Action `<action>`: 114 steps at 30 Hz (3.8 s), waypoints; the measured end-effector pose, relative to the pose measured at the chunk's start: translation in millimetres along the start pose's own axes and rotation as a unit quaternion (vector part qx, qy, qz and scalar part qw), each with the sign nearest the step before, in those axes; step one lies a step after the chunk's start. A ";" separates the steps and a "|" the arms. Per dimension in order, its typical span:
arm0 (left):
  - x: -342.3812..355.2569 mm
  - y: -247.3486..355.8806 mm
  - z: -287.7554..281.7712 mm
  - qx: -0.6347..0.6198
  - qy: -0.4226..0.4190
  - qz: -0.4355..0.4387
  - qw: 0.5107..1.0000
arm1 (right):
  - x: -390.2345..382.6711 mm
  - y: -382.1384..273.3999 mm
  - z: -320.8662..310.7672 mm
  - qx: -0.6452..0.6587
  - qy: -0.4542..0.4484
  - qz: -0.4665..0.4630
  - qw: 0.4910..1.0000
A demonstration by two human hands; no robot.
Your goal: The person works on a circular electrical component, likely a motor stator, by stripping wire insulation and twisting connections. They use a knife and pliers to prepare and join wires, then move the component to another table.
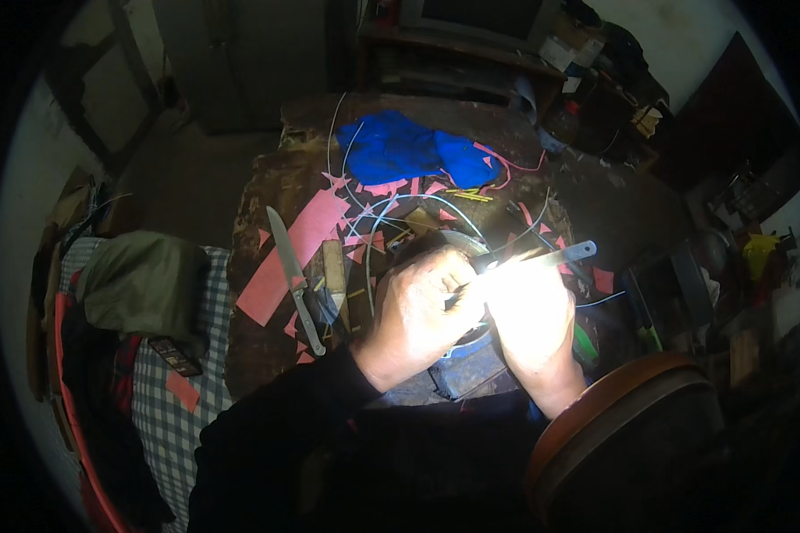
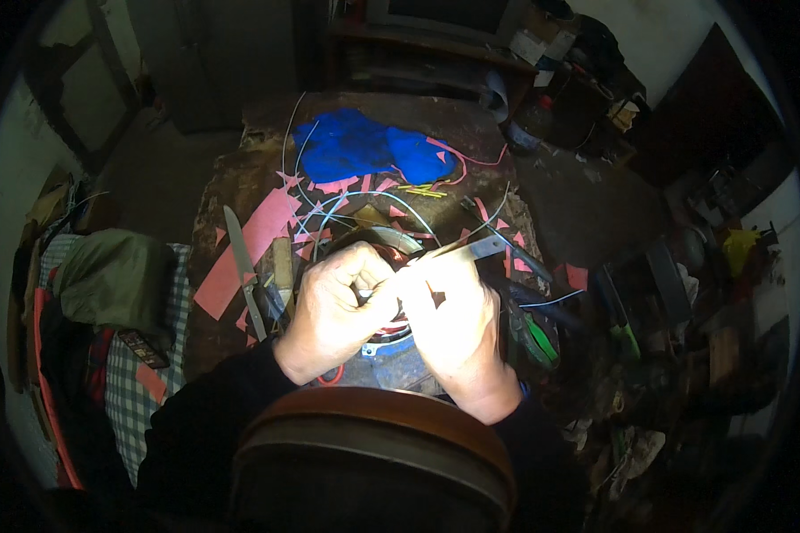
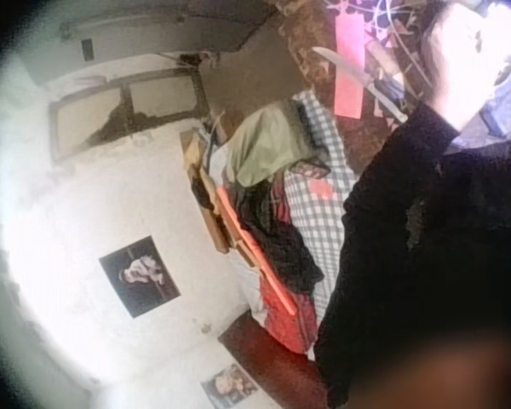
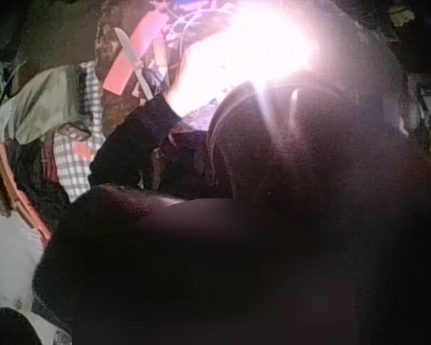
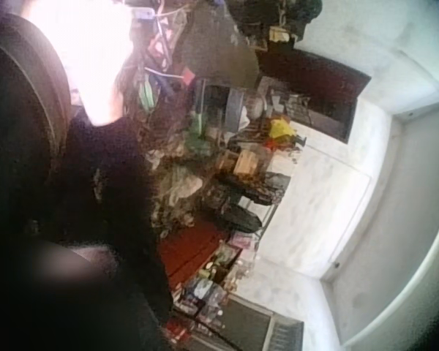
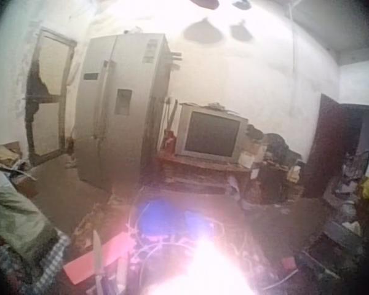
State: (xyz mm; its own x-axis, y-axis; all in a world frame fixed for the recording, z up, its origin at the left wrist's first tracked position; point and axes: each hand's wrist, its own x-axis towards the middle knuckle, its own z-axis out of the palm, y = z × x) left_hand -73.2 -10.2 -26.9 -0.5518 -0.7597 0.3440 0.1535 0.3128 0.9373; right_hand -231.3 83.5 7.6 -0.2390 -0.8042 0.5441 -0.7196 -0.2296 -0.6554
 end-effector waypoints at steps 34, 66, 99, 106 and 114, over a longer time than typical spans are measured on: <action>3.2 1.4 -5.2 -0.133 -0.031 -0.055 0.989 | -3.8 14.0 12.4 0.129 0.039 -0.011 0.991; -0.8 -0.2 4.2 0.178 0.038 0.181 0.966 | 6.2 2.2 -15.3 0.167 0.010 0.205 0.964; 6.2 2.3 -21.4 -0.056 -0.090 -0.010 0.994 | 52.5 2.4 -94.9 0.054 -0.176 0.121 0.975; 6.3 -2.1 -26.7 -0.051 -0.126 0.017 0.991 | 63.8 15.8 -59.6 0.001 -0.354 -0.084 0.932; 8.3 -3.1 -30.1 0.012 -0.130 0.044 0.990 | 62.7 28.3 -55.2 -0.044 -0.368 -0.162 0.914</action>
State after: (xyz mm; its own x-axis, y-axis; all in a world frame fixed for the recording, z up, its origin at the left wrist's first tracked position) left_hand -53.5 -34.7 -25.3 -0.7300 -0.5575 0.3954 0.1921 0.3879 0.9015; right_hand -302.6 56.8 52.1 0.4770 -0.8600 0.1812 -0.7318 -0.5028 -0.4600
